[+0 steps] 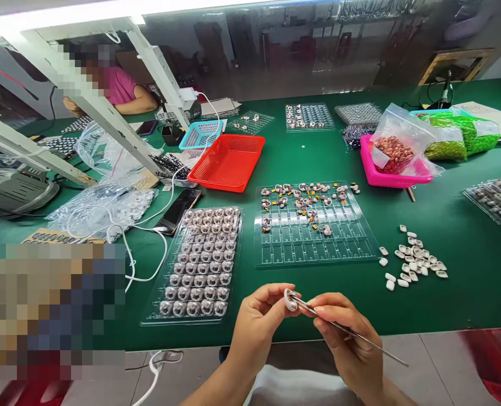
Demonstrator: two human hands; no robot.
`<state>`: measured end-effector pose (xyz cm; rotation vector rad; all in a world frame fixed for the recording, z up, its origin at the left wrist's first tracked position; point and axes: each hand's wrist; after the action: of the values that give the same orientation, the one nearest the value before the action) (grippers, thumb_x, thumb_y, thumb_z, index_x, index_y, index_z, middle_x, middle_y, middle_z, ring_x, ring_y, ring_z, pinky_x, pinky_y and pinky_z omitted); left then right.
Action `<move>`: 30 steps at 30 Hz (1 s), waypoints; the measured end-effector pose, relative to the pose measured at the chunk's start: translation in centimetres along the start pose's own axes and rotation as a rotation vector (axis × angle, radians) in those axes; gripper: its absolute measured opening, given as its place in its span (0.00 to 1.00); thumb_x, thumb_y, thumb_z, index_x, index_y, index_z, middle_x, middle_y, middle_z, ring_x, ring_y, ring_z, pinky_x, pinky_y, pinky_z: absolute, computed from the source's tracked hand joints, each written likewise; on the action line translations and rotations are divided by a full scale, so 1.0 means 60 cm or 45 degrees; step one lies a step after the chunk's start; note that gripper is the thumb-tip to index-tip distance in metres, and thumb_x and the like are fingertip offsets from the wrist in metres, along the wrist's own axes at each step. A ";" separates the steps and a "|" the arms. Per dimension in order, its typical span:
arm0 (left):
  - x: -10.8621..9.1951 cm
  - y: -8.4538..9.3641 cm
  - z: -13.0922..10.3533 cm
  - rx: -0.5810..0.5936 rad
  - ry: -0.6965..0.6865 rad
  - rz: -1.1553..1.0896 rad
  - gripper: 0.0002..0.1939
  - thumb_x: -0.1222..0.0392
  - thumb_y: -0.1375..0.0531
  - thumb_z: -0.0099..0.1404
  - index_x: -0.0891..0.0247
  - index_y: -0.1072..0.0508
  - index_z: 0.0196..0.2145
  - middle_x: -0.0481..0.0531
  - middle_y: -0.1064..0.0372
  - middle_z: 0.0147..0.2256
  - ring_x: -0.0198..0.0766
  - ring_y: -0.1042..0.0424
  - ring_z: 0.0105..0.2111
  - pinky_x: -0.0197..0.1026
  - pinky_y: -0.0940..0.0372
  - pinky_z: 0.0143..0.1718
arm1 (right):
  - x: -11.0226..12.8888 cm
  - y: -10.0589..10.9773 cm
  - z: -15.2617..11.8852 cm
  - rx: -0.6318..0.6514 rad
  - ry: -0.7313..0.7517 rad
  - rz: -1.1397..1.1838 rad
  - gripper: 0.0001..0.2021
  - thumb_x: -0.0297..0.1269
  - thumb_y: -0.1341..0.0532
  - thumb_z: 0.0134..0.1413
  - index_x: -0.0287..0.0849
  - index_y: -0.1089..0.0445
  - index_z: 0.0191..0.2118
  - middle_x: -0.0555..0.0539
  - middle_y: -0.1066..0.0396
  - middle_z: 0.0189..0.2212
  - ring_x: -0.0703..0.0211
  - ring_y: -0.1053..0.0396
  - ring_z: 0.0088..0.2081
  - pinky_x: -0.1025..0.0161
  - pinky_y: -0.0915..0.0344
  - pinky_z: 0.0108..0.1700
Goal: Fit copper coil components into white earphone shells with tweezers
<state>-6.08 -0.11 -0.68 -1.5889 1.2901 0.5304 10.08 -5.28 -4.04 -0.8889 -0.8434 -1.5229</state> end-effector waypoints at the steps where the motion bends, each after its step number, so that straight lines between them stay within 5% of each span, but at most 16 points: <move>1: 0.000 -0.001 0.000 0.005 0.004 -0.005 0.11 0.59 0.28 0.55 0.66 0.18 0.35 0.55 0.19 0.32 0.39 0.21 0.30 0.39 0.26 0.37 | -0.001 0.000 0.000 0.009 0.005 0.004 0.21 0.18 0.41 0.60 0.49 0.29 0.53 0.45 0.26 0.44 0.55 0.26 0.47 0.59 0.23 0.43; 9: -0.002 -0.001 0.000 -0.039 -0.024 0.107 0.12 0.57 0.28 0.55 0.66 0.18 0.36 0.54 0.19 0.31 0.40 0.22 0.31 0.39 0.27 0.38 | 0.003 -0.002 0.007 -0.041 -0.090 0.079 0.19 0.20 0.40 0.61 0.51 0.27 0.50 0.46 0.23 0.40 0.54 0.25 0.45 0.57 0.23 0.44; 15: -0.008 0.002 -0.003 0.012 -0.012 0.136 0.13 0.54 0.29 0.56 0.65 0.18 0.36 0.54 0.19 0.30 0.40 0.21 0.30 0.38 0.27 0.37 | 0.003 0.012 0.021 0.125 -0.119 0.246 0.18 0.22 0.38 0.61 0.53 0.25 0.49 0.45 0.23 0.41 0.53 0.25 0.44 0.55 0.22 0.42; 24: -0.003 0.006 -0.006 -0.029 -0.128 0.348 0.13 0.54 0.31 0.59 0.65 0.17 0.37 0.56 0.19 0.33 0.43 0.22 0.33 0.39 0.29 0.38 | -0.014 -0.015 0.027 -0.152 -0.517 0.770 0.03 0.35 0.34 0.61 0.48 0.22 0.40 0.48 0.24 0.35 0.60 0.23 0.33 0.63 0.24 0.37; 30: -0.010 0.006 -0.009 0.061 -0.089 0.408 0.12 0.54 0.32 0.60 0.64 0.17 0.37 0.57 0.20 0.34 0.45 0.23 0.35 0.41 0.30 0.40 | -0.022 -0.010 0.032 -0.140 -0.794 1.012 0.06 0.40 0.31 0.56 0.44 0.23 0.36 0.49 0.25 0.31 0.64 0.25 0.27 0.68 0.26 0.32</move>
<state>-6.72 -0.28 -0.12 -1.3190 1.5018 0.7401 9.79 -2.89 -4.36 -1.5890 -0.6978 -0.5956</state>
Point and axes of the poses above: each hand's wrist, its own z-axis towards the middle knuckle, its own y-axis out of the back of the hand, x = y × z
